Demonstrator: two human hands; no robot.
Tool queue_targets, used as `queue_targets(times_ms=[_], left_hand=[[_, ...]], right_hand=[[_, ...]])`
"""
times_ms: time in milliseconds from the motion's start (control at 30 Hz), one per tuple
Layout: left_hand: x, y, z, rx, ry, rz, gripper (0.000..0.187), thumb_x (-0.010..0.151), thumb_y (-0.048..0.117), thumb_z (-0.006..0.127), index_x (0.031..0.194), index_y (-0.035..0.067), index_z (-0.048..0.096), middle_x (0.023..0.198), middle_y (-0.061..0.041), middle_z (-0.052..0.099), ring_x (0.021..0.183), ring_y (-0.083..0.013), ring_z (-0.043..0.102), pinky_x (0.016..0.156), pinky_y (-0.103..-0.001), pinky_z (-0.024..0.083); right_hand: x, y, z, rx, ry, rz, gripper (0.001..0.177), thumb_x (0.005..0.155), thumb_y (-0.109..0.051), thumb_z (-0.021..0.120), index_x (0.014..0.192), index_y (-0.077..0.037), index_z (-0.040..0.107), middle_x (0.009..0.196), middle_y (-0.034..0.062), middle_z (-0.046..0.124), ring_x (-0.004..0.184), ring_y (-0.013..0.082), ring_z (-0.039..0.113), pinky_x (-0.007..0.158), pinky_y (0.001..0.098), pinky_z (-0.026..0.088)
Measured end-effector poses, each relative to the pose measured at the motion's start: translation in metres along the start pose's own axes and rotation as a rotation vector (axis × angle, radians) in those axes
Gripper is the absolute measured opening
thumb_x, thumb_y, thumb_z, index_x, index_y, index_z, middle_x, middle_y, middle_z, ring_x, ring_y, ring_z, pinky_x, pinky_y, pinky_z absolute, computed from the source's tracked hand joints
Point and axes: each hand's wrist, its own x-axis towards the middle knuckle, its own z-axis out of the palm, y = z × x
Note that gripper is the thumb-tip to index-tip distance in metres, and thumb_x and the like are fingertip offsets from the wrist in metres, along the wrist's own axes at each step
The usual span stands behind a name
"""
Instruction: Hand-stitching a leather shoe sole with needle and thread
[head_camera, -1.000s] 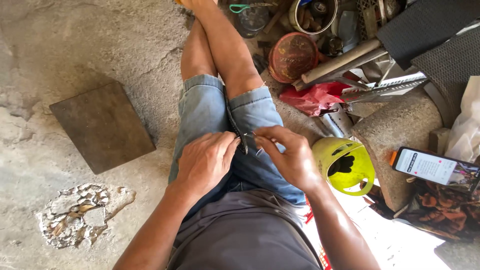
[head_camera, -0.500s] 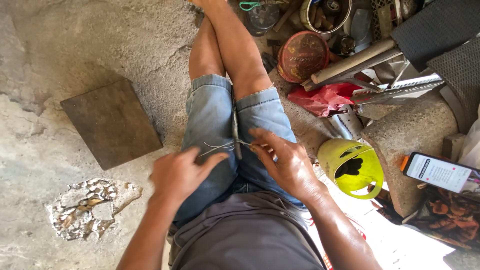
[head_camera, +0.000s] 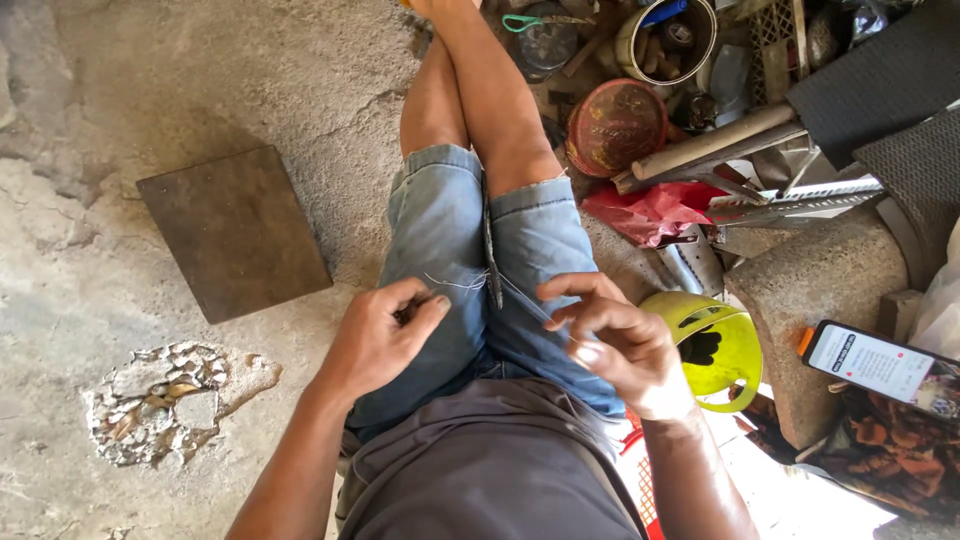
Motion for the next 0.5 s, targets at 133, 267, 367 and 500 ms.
queue_targets(times_ms=[133,267,367,500], left_hand=[[-0.002,-0.022,0.013,-0.044,0.117,0.01,0.014,0.09,0.021,0.074,0.079,0.012,0.074,0.052,-0.006,0.062,0.05,-0.0154,0.061,0.048,-0.03,0.046],[0.009,-0.017,0.035,-0.038,0.242,0.102,0.022,0.087,0.03,0.08,0.102,0.015,0.072,0.059,-0.006,0.066,0.055,-0.0215,0.067,0.053,-0.036,0.052],[0.017,-0.009,0.045,0.016,0.199,0.051,0.019,0.088,0.032,0.075,0.103,0.02,0.074,0.062,-0.007,0.068,0.062,-0.029,0.071,0.056,-0.043,0.054],[0.015,-0.001,0.045,-0.172,0.091,0.065,0.01,0.086,0.023,0.071,0.089,0.015,0.076,0.063,-0.007,0.071,0.06,-0.0207,0.07,0.057,-0.038,0.055]], right_hand=[[0.006,0.007,0.013,0.22,0.023,-0.058,0.026,0.091,-0.019,0.072,0.078,-0.001,0.058,0.114,0.0379,0.063,0.098,0.0399,0.069,0.083,0.0449,0.055],[0.024,0.016,0.038,-0.56,0.119,-0.032,0.035,0.083,-0.01,0.083,0.11,0.005,0.066,0.12,0.0259,0.066,0.079,0.0283,0.073,0.067,0.0352,0.059],[0.024,0.03,0.042,-0.911,0.125,-0.038,0.046,0.088,-0.022,0.081,0.124,0.002,0.063,0.107,0.0199,0.066,0.075,0.0304,0.074,0.064,0.0384,0.06],[0.024,0.027,0.038,-1.074,0.073,-0.007,0.028,0.097,-0.034,0.072,0.106,-0.008,0.07,0.077,0.0115,0.067,0.069,0.0337,0.072,0.061,0.0437,0.058]])
